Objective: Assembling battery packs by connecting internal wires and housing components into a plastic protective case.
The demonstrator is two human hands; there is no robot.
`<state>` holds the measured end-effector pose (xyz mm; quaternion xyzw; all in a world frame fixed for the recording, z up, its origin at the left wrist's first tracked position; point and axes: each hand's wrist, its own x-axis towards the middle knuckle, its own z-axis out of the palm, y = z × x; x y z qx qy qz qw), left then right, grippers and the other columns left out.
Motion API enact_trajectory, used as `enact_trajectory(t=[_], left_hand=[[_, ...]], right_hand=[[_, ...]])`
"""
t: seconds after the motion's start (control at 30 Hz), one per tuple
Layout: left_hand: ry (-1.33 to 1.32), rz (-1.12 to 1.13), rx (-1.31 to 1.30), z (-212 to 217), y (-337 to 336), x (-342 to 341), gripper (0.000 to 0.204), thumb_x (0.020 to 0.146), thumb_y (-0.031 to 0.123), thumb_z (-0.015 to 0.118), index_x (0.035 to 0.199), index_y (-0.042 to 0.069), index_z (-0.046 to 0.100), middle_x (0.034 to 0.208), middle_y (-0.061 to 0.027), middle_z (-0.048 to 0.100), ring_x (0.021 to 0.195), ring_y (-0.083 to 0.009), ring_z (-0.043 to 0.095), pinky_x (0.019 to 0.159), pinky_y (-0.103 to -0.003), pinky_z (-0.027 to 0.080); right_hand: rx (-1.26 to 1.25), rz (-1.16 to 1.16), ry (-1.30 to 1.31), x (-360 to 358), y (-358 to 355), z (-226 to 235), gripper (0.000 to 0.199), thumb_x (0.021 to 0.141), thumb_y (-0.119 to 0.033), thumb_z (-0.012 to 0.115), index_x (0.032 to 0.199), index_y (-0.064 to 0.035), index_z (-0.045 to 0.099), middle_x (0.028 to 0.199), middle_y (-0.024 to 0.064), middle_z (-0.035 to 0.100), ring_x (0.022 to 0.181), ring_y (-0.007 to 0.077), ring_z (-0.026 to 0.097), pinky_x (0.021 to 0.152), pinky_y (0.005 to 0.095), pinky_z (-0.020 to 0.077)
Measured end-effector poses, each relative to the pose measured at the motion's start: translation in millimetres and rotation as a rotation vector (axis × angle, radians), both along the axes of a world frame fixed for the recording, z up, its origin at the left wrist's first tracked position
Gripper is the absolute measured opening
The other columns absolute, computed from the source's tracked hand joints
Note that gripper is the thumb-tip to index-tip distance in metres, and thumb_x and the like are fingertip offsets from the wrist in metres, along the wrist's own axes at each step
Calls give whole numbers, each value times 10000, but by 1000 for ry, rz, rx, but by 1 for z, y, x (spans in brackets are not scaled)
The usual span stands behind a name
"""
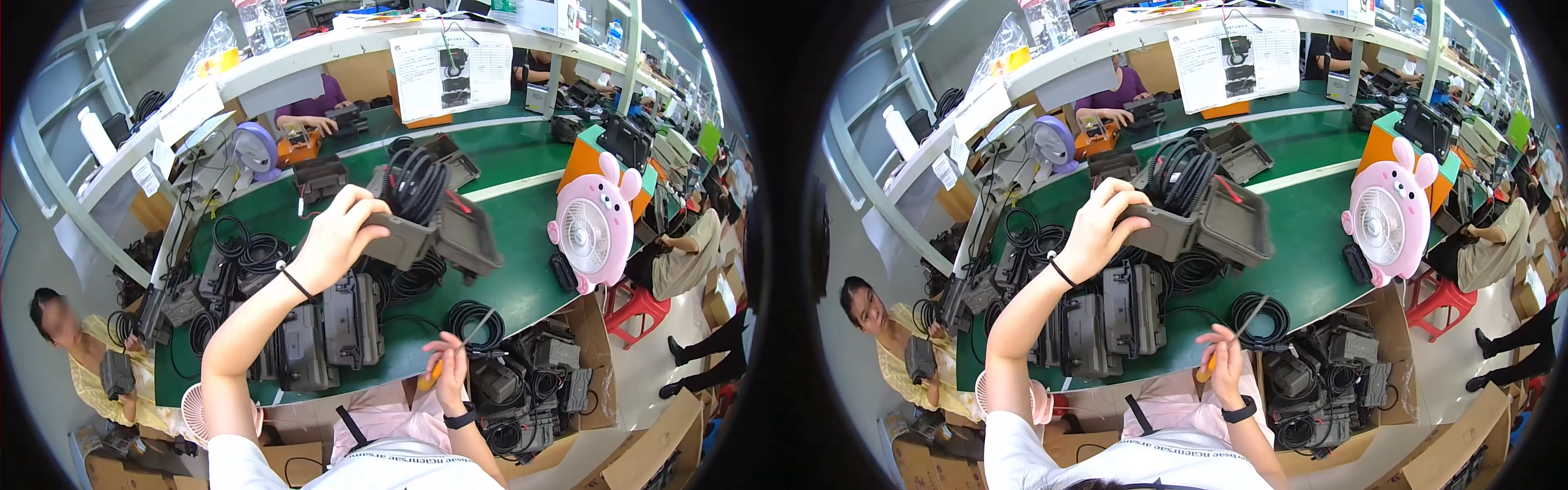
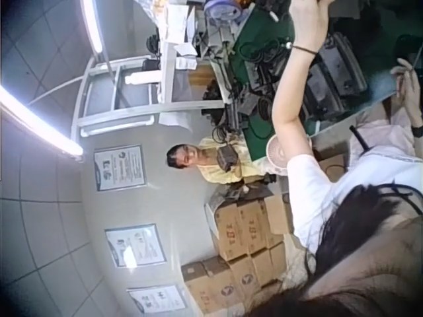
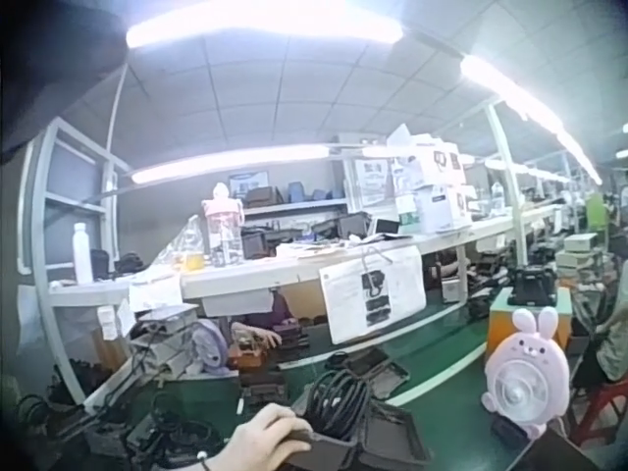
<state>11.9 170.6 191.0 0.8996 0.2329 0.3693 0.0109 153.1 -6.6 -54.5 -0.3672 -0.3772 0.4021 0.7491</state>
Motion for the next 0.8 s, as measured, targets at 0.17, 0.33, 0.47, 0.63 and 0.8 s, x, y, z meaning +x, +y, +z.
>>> enact_trajectory(t=[0.17,0.33,0.47,0.63,0.8], left_hand=[[-70,-100,-4,6,-47,22,275,757,124,736,1004,92,618,946,-86,545,832,-276,610,697,-346,509],[-147,-167,0,-10,-91,28,321,677,42,770,962,54,624,916,-89,536,888,-271,603,690,-344,508],[-253,-57,-106,-42,-123,22,307,678,49,782,958,61,655,855,-89,550,772,-284,619,956,-459,499],[-305,-108,-192,-119,-159,24,300,633,40,798,916,67,701,810,-65,537,740,-234,604,952,-513,498],[-344,1,-151,-184,-182,40,363,537,67,815,881,151,730,816,-20,549,859,-293,644,882,-466,534]], right_hand=[[43,-251,111,32,-15,34,379,1020,-291,406,1328,-70,406,1138,162,595,599,74,466,390,175,382],[15,-411,198,49,-36,51,294,986,-168,475,1236,-12,463,980,80,588,538,58,410,358,160,312],[-333,-529,46,63,-40,23,147,887,2,576,1004,-36,496,768,11,513,443,55,383,400,205,296],[-261,-553,749,79,-64,-48,392,977,-449,400,1055,-96,553,796,31,591,537,127,484,441,264,368],[-70,-404,491,68,-90,4,556,962,-588,257,1151,-136,518,860,7,592,518,118,473,393,224,338]])
